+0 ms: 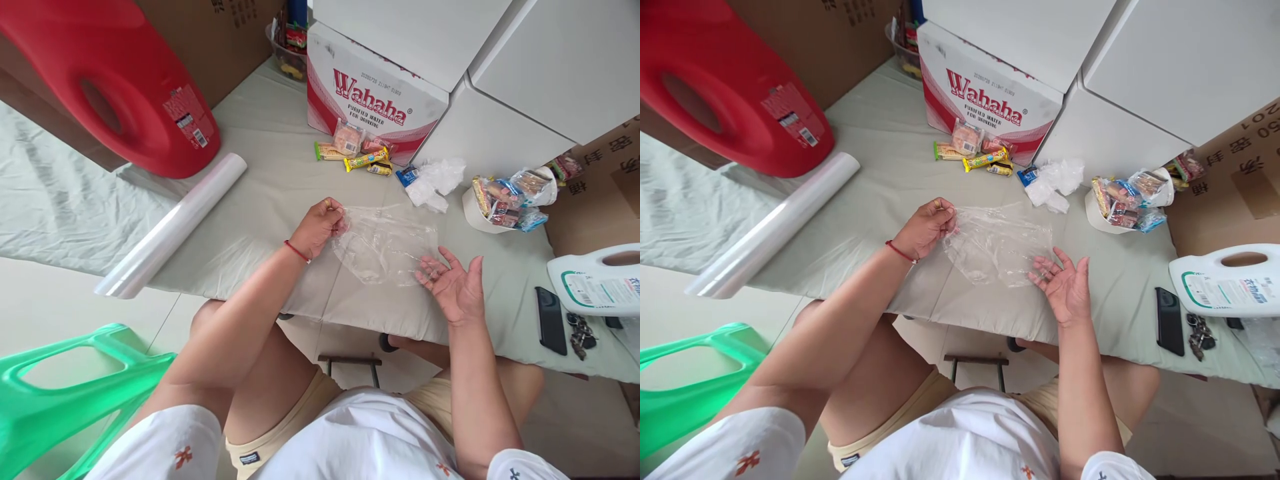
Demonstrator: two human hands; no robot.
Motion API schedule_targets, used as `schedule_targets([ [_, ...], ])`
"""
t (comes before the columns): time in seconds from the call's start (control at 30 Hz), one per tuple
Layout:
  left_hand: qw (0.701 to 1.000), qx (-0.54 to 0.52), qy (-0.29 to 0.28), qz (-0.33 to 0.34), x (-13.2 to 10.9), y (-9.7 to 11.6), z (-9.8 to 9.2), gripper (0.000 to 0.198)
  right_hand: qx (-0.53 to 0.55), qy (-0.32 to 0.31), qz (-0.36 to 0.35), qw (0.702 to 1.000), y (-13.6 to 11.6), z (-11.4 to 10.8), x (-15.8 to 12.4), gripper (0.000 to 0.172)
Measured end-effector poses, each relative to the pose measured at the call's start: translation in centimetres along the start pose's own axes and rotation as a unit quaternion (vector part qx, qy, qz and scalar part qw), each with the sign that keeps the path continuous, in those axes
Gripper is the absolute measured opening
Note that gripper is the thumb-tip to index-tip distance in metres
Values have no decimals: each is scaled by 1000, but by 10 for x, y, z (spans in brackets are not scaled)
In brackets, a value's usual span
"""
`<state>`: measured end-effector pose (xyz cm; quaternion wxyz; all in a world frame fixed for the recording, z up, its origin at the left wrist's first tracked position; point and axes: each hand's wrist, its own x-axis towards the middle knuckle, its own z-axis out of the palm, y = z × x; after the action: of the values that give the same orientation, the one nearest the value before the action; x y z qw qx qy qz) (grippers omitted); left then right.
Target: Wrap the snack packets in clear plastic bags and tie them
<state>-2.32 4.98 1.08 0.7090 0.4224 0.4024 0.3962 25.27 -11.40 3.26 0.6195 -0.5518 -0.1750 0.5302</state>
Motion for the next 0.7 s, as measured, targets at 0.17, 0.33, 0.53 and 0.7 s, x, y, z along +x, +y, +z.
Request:
schedule_targets([
  [0.17,997,67,36,25,2,-8,7,13,-100,9,27,995,12,10,-3,74],
  [0.33,993,103,50,41,0,-4,-3,12,-166,13,28,986,-8,10,16,68],
  [0.53,982,153,97,49,-1,6,-25,11,-287,-16,43,957,-54,-11,46,58],
  [0.7,971,220,76,56,2,5,-30,8,-391,58,-90,914,-61,-13,65,47],
])
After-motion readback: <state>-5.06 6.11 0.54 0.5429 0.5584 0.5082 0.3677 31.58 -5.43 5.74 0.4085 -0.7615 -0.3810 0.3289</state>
